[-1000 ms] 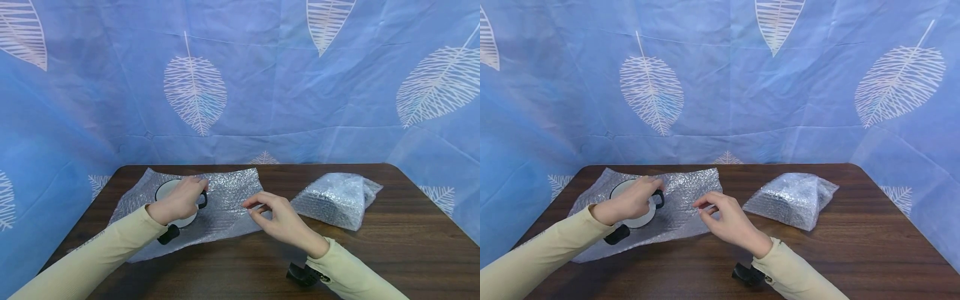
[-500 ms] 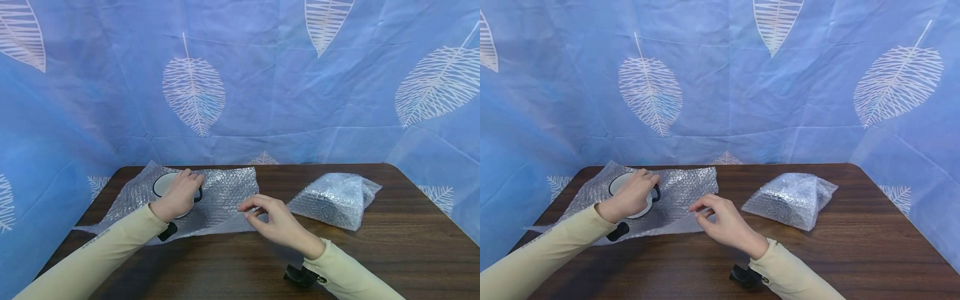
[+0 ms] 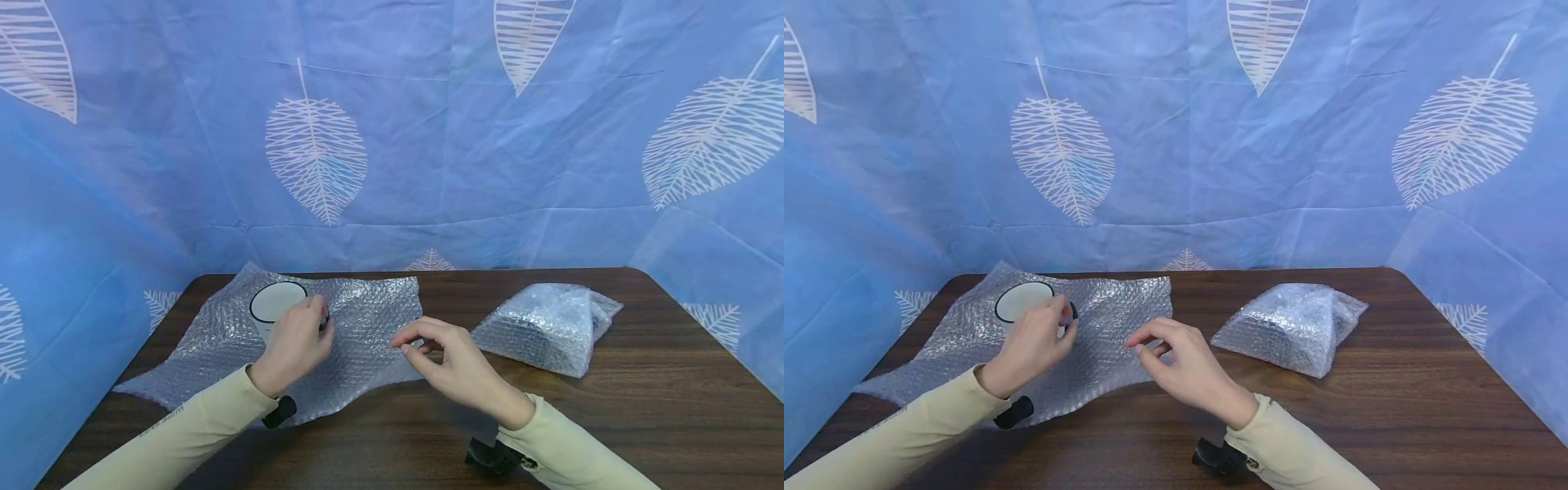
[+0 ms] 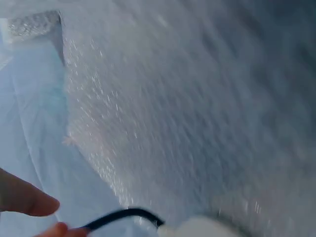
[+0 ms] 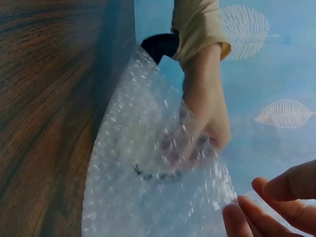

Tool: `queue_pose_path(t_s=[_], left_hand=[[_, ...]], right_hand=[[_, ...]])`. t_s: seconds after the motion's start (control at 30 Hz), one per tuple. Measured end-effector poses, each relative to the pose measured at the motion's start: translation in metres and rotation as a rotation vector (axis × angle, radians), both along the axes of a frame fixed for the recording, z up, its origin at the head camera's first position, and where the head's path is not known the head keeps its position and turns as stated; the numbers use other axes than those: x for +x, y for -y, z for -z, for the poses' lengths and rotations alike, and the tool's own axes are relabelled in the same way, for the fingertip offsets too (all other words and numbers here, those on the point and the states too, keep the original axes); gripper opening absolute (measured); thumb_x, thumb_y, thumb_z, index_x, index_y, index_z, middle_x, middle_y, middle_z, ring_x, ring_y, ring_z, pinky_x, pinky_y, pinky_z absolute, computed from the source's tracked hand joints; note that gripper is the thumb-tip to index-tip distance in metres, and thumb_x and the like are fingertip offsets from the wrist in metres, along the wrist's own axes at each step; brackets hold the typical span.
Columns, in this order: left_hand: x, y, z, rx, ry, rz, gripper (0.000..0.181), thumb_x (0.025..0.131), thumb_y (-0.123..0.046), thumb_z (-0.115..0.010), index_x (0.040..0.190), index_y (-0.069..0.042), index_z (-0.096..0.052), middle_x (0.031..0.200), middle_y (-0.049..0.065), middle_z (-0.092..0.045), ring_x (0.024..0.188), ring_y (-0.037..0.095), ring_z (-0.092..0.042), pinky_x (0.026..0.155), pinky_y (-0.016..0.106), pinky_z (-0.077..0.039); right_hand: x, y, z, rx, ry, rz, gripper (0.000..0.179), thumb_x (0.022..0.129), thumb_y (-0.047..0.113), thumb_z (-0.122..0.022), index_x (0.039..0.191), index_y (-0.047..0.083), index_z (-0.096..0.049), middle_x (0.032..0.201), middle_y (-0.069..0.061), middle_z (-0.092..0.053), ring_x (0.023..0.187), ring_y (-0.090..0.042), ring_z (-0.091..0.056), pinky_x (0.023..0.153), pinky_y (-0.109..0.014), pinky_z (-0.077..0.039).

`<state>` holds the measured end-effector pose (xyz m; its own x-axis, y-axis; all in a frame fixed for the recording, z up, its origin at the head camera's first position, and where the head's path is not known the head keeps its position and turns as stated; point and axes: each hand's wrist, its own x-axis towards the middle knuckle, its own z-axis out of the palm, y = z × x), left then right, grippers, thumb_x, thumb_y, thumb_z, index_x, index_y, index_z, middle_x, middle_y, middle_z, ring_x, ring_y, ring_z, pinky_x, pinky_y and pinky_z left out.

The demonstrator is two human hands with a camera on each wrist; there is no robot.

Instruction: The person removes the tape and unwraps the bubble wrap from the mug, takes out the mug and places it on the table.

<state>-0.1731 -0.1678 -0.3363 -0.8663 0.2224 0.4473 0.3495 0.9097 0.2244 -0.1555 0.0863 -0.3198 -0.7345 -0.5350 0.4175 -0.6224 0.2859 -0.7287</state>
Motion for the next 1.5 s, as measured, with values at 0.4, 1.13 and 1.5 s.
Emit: queue_pose_path(t_s=[0.4,1.13,1.5], left_hand=[[0.006,-0.004,0.009,0.376,0.399,-0.121,0.046,0.094,-0.021,-0.058,0.125,0.012,-0.049,0.110,0.026,-0.060,0.087,0.032,-0.062,0.066,0.038,-0.051],[0.006,-0.010,0.015,0.645,0.525,-0.160,0.060,0.099,-0.026,-0.051,0.144,0.007,-0.028,0.144,0.032,-0.037,0.132,0.047,-0.036,0.101,0.057,-0.038],[0.006,0.013,0.011,0.684,0.550,-0.226,0.056,0.101,-0.035,-0.043,0.139,0.006,-0.036,0.139,0.030,-0.041,0.128,0.043,-0.042,0.099,0.055,-0.040]], right_hand=[[-0.003,-0.004,0.001,-0.020,0.007,0.025,0.020,0.091,0.003,-0.061,0.101,0.017,-0.070,0.102,0.003,-0.069,0.084,-0.012,-0.067,0.072,-0.025,-0.056],[-0.004,-0.008,0.001,0.011,0.049,0.044,0.018,0.092,0.004,-0.059,0.102,0.016,-0.070,0.101,-0.001,-0.069,0.081,-0.005,-0.065,0.069,-0.026,-0.055],[-0.003,-0.009,0.002,0.026,0.037,0.063,0.018,0.092,0.005,-0.061,0.101,0.017,-0.070,0.101,-0.001,-0.069,0.079,-0.006,-0.066,0.069,-0.025,-0.055]])
